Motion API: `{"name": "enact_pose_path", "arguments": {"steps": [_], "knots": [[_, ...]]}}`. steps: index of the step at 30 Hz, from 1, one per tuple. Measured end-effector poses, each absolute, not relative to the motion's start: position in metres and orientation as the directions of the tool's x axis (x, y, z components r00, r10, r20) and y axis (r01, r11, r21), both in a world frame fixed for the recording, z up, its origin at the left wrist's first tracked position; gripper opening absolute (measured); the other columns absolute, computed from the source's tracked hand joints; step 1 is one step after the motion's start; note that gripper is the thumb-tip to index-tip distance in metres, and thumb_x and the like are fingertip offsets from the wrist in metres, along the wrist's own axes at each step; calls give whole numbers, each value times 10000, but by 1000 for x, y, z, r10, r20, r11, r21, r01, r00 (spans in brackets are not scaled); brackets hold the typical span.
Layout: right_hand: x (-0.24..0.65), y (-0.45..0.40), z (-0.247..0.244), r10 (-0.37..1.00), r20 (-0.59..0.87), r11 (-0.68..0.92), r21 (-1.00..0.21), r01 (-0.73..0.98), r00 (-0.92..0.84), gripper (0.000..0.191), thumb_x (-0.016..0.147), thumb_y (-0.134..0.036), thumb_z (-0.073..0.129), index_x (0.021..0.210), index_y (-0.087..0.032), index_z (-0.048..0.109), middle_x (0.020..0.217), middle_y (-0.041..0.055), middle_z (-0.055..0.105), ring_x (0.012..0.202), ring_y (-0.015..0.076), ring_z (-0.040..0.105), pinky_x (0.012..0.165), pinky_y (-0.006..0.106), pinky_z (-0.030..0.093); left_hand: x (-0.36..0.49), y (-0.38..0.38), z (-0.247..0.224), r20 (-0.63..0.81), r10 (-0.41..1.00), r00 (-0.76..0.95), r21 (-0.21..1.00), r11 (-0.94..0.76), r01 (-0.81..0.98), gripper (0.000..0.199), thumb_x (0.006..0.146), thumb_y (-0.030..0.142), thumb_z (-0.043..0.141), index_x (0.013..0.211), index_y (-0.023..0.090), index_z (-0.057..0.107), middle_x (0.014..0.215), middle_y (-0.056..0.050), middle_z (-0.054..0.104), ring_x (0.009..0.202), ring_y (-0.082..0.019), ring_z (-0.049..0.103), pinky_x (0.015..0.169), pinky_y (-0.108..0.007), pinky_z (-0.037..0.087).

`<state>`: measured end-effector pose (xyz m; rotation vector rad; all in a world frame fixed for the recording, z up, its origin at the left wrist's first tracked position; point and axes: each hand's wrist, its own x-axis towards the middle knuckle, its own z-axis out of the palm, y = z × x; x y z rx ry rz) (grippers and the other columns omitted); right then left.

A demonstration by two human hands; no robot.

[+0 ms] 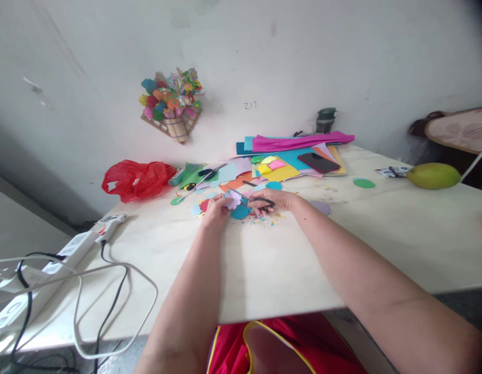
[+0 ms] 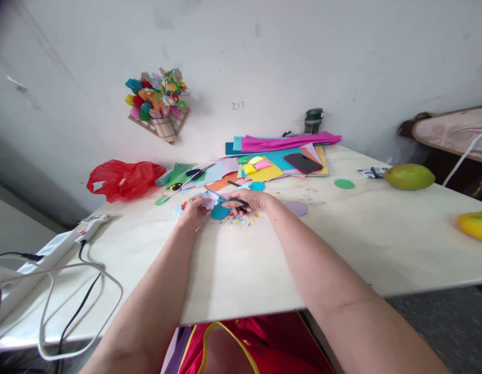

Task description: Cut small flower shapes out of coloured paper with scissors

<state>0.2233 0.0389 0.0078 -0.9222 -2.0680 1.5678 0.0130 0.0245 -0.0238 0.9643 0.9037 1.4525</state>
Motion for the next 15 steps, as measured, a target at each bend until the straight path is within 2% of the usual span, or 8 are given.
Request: {"name": "enact_pose_path", "arguments": {"steps": [15], "knots": [[223, 45, 1, 705, -73, 202, -933, 298, -705, 376, 768, -467, 753, 684, -135, 598, 575, 32, 662, 401, 62, 512, 325, 165, 251, 11, 25, -24, 61, 997, -49, 932, -74, -354, 177, 498, 150, 735, 557, 172, 570, 513, 15, 570, 474, -117, 527, 492, -256, 425]]}}
